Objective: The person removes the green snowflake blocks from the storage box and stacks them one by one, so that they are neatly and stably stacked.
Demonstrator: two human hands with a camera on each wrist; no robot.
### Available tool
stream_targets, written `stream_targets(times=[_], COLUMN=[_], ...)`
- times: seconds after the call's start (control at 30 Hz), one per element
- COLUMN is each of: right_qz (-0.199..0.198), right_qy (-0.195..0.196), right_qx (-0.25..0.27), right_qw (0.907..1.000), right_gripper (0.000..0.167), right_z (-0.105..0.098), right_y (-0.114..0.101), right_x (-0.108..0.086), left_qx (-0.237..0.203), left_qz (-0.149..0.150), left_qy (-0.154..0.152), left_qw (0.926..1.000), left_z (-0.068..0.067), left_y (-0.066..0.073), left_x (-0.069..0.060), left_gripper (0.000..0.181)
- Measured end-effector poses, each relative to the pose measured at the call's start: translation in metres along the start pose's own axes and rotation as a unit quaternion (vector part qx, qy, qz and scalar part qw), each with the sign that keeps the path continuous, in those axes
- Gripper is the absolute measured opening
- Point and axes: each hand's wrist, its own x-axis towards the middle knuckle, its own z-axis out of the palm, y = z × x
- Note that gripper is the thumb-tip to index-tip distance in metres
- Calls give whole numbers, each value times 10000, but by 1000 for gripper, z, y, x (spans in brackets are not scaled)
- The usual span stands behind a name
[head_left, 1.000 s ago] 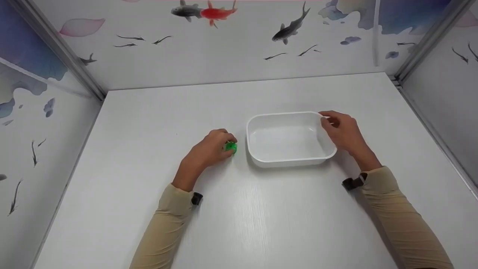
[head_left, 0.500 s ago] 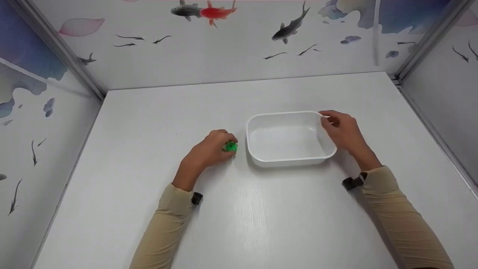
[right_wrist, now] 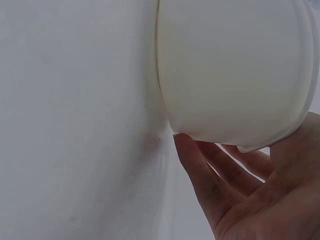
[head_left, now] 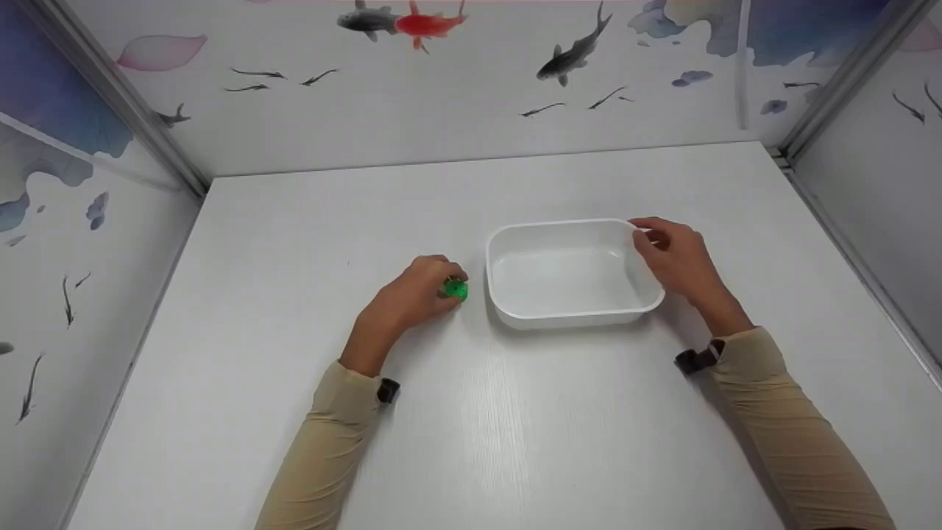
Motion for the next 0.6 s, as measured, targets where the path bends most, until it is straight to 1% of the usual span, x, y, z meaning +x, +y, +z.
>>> stream_targets(times=[0.4,0.6], right_qz=[-37,-52], right_qy=[37,50], right_qx=[-67,-25], right_qw=[10000,10000], right_gripper=[49,49], right_z=[0,-1], right_y=[1,1], right_x=[0,-2], left_qx=[-97,-113], left_qz=[4,-135], left_qy=[-15,-94], left_qw=[10000,9998], left_z=[0,0], left_y=[2,5], left_x=[-1,-2], left_gripper=[31,33])
